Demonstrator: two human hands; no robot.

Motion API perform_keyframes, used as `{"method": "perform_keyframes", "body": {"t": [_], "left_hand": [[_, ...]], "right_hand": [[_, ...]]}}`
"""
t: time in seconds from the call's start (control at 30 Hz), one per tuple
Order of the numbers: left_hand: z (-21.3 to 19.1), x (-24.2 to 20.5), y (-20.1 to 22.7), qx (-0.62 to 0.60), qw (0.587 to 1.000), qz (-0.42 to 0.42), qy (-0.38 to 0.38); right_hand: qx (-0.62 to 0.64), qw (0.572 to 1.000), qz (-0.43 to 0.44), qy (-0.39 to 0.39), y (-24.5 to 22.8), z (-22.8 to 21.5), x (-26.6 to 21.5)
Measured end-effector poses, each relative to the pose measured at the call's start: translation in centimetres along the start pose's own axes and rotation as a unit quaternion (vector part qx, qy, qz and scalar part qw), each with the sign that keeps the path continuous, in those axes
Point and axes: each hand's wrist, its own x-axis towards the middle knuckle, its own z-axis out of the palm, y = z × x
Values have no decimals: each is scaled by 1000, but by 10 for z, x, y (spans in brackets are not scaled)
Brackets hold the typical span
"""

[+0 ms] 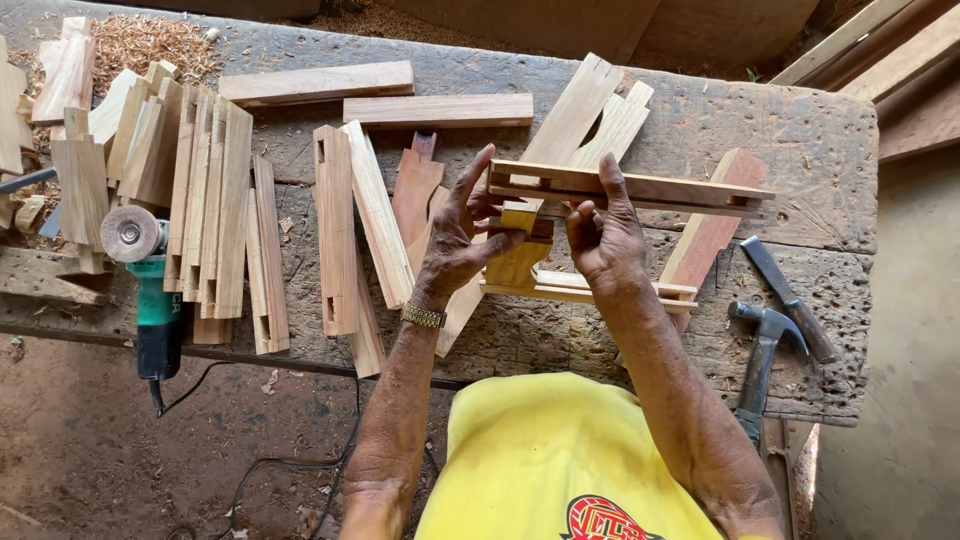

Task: The person dry-fits wooden furniture frame parts at a workbench, picking up rails and shaped components and pressing their tenons into mortises by hand to test the joints. They turn pieces over, try different rails one at a time, and set pieces back on the bench between fits.

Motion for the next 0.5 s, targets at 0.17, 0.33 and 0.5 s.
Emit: {"method": "perform_keyframes", "body": {"t": [0.17, 0.33, 0.5], "left_hand": [[0, 0, 1, 11, 1000, -5, 1], [0, 0, 4, 12, 1000, -7, 3], [3, 3, 4, -3, 1000, -13, 14]], "right_hand": [[0, 1000, 15, -7, -3, 4, 2], [-3, 1000, 17, -5, 0, 2, 6], [-5, 1000, 2, 2, 1, 2, -4]]}}
